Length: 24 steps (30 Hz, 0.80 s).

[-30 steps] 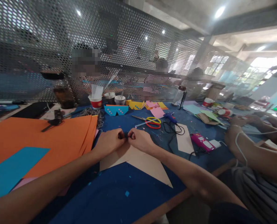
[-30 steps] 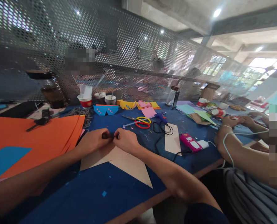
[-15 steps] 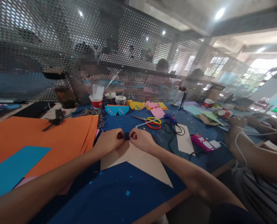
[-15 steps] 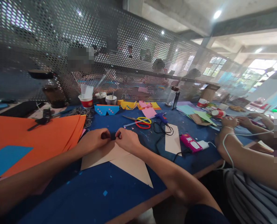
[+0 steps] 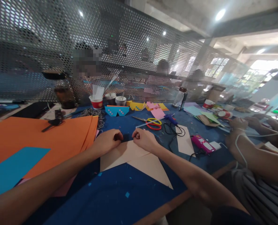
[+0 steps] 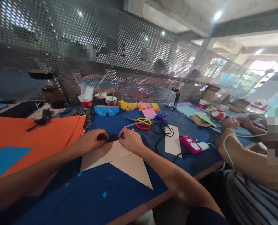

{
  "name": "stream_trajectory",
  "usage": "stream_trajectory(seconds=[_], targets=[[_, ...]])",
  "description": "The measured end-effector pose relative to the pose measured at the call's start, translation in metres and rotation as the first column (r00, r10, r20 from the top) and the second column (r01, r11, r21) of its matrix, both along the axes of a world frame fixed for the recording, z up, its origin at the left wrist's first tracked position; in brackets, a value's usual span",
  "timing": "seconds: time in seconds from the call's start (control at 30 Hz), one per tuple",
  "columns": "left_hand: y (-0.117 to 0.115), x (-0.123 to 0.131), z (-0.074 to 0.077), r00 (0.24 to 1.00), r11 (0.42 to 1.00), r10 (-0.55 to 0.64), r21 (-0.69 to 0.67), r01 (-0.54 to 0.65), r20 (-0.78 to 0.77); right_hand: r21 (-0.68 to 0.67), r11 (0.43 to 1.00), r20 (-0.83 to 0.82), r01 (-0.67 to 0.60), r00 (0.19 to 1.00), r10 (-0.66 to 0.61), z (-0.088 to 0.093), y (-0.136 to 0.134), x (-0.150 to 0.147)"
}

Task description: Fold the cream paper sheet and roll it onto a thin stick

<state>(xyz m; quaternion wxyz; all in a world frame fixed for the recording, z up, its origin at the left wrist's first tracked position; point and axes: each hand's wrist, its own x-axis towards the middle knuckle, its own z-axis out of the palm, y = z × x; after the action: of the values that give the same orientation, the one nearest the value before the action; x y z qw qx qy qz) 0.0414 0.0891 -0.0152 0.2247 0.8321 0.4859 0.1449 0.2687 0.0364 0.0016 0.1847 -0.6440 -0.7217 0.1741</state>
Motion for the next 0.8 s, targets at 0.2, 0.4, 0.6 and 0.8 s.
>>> stream_trajectory(seconds=[0.2,0.4,0.6,0.8], targets=[[-0.001,-0.008,0.0,0.999,1.0,-0.029,0.005,0.029,0.026,-0.011,1.0,0.004,0.006,1.0,-0.006,0.001,-0.001,0.003],[-0.004,-0.022,0.0,0.998,0.999,-0.04,0.014,0.039,0.051,-0.031,0.999,0.014,0.02,1.0,-0.02,0.008,-0.002,0.011],[-0.009,-0.031,-0.001,0.997,0.999,-0.028,0.045,0.024,0.069,-0.061,0.998,0.004,0.02,1.0,-0.019,0.007,0.003,0.023],[-0.01,-0.041,-0.006,0.994,0.997,-0.037,0.076,0.029,0.102,-0.095,0.995,0.004,0.018,1.0,-0.018,0.011,0.005,0.031]])
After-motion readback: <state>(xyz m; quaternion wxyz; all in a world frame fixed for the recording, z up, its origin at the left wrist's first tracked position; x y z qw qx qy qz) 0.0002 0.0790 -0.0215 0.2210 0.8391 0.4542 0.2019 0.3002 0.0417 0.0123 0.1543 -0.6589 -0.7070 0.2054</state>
